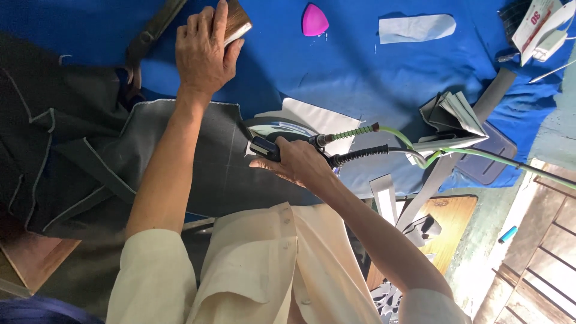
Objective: The person irons a dark gray fabric piece on a blue-covered worktable. They place a white paper over the fabric, use a steam iron, and press with a wooden block to smooth the material. The person repeats this process on different sections of the fabric.
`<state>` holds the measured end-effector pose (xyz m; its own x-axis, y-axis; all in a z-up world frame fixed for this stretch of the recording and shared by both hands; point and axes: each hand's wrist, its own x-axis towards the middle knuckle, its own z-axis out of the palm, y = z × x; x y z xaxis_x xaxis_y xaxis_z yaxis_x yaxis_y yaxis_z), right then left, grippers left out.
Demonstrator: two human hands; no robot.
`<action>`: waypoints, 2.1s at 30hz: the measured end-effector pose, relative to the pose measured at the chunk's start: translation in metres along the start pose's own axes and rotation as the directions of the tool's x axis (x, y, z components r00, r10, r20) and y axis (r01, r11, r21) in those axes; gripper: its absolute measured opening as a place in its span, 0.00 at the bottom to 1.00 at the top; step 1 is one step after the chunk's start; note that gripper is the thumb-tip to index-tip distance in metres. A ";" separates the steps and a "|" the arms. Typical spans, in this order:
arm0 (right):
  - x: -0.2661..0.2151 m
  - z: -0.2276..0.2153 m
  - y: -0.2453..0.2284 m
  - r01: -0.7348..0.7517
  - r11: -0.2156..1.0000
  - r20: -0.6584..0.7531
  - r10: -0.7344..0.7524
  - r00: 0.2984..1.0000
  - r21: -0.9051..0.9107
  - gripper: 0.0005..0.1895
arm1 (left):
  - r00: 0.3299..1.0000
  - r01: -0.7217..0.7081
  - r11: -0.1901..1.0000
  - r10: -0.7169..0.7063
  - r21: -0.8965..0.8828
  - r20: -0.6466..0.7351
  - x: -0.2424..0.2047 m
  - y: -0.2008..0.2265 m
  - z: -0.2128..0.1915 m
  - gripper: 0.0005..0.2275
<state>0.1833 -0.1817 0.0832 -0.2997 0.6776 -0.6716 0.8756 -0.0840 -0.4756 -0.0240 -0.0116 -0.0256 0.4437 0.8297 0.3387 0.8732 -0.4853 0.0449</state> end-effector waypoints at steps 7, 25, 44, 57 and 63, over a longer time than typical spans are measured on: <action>0.001 0.000 -0.001 -0.014 1.000 0.022 0.014 1.000 -0.001 0.36 | 0.999 0.018 1.000 -0.019 0.022 0.047 -0.002 -0.001 0.005 0.29; -0.001 0.003 0.001 0.008 1.000 -0.011 -0.009 1.000 -0.008 0.36 | 0.999 0.025 1.000 -0.024 -0.009 0.030 -0.003 0.001 0.003 0.25; -0.003 0.004 0.003 0.008 1.000 -0.018 -0.008 1.000 0.014 0.36 | 1.000 0.025 0.999 -0.025 -0.026 0.004 -0.004 0.000 0.009 0.25; -0.033 0.036 0.033 0.075 0.993 -0.002 -0.075 0.997 -0.088 0.37 | 1.000 0.014 1.000 -0.014 -0.028 -0.002 -0.003 -0.002 0.002 0.25; -0.010 0.020 0.013 0.075 0.997 -0.210 -0.080 0.974 -0.032 0.31 | 0.999 0.038 0.999 -0.037 -0.029 0.038 -0.003 -0.001 0.005 0.27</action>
<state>0.1901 -0.2039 0.0720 -0.2825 0.8205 -0.4969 0.8624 -0.0096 -0.5061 -0.0251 -0.0125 -0.0312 0.4182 0.8570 0.3010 0.8833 -0.4610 0.0853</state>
